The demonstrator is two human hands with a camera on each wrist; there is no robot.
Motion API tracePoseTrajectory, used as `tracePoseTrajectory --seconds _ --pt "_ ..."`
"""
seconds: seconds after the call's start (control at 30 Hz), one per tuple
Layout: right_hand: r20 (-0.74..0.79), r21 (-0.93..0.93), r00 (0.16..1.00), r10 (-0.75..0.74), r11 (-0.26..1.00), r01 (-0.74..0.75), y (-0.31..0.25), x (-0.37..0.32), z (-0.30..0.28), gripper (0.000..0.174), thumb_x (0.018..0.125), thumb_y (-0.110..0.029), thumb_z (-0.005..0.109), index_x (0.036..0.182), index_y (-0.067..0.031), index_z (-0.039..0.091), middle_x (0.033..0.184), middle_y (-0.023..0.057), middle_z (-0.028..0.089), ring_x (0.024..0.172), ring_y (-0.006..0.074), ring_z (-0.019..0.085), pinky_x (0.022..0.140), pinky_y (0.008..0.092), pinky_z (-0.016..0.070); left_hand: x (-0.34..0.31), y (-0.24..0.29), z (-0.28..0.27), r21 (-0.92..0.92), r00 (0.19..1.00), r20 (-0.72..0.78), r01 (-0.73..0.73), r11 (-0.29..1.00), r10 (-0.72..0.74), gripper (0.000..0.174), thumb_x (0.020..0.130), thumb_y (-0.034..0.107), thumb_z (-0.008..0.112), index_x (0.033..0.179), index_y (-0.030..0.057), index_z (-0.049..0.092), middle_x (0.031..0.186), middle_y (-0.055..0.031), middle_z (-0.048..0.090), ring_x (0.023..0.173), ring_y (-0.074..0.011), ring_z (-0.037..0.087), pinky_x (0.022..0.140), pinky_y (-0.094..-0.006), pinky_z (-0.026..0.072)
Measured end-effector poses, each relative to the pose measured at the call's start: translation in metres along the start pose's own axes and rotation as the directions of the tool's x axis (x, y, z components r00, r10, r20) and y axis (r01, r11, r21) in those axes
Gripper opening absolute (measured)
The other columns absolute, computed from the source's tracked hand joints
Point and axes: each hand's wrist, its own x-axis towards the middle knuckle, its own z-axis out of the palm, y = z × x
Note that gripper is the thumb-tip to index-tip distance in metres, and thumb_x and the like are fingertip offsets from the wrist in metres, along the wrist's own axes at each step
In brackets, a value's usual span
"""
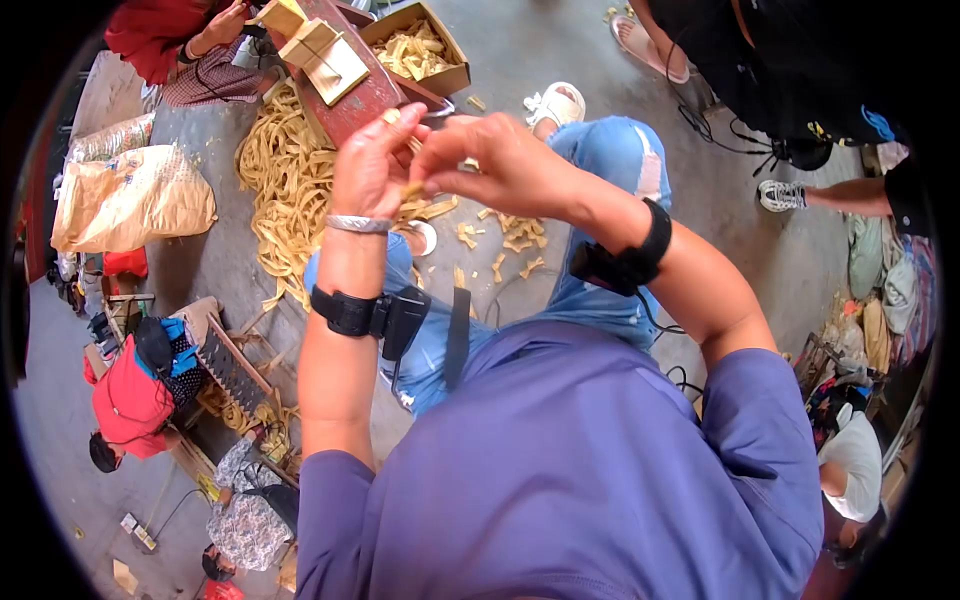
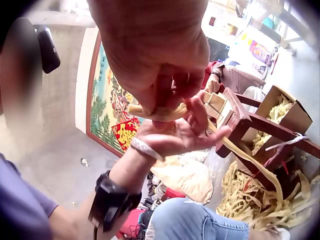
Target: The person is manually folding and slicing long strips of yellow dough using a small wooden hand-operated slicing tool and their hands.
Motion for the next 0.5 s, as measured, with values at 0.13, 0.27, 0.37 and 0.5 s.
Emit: tracePoseTrajectory --seconds 0.13,0.27,0.37,0.5 --pt "-0.379 0.075 0.925 0.003 0.997 0.028 -0.022 -0.040 -0.016 0.013 0.088 -0.009 0.060 0.099 -0.0030 0.060 0.098 0.0040 0.065 0.091 0.0132 0.059 0.081 0.0290 0.0456 -0.043 0.038 0.057 0.534 0.979 0.103 -0.205 0.820 0.177 0.013 0.084 0.010 0.060 0.086 0.0001 0.069 0.071 -0.0044 0.066 0.059 -0.0099 0.060 0.052 -0.0217 0.0442" --pt "-0.326 0.659 0.935 0.140 0.742 0.119 -0.022 -0.025 -0.019 0.010 0.097 -0.014 0.048 0.099 -0.0055 0.054 0.089 0.0011 0.060 0.082 0.0077 0.054 0.072 0.0202 0.0430 -0.082 0.060 0.096 0.803 0.883 0.440 -0.469 0.367 0.164 0.015 0.085 0.006 0.063 0.096 -0.0030 0.068 0.079 -0.0009 0.065 0.067 -0.0042 0.058 0.060 -0.0176 0.0458" --pt "-0.389 0.681 0.901 0.193 0.718 0.141 -0.023 -0.035 -0.016 0.015 0.096 -0.016 0.052 0.099 -0.0030 0.059 0.094 0.0013 0.062 0.089 0.0069 0.056 0.081 0.0219 0.0443 -0.091 0.053 0.095 0.801 0.872 0.289 -0.447 0.399 0.396 0.013 0.077 0.012 0.061 0.076 0.0014 0.070 0.063 -0.0133 0.063 0.054 -0.0173 0.061 0.053 -0.0295 0.0471" --pt "-0.311 0.596 0.899 0.308 0.800 -0.068 -0.025 -0.040 -0.003 0.019 0.093 -0.018 0.058 0.100 -0.0007 0.061 0.092 0.0015 0.064 0.085 0.0056 0.058 0.076 0.0204 0.0478 -0.098 0.036 0.087 0.866 0.753 0.380 -0.494 0.079 0.537 0.011 0.074 0.014 0.064 0.071 0.0042 0.065 0.064 -0.0114 0.061 0.057 -0.0279 0.060 0.054 -0.0370 0.0459"
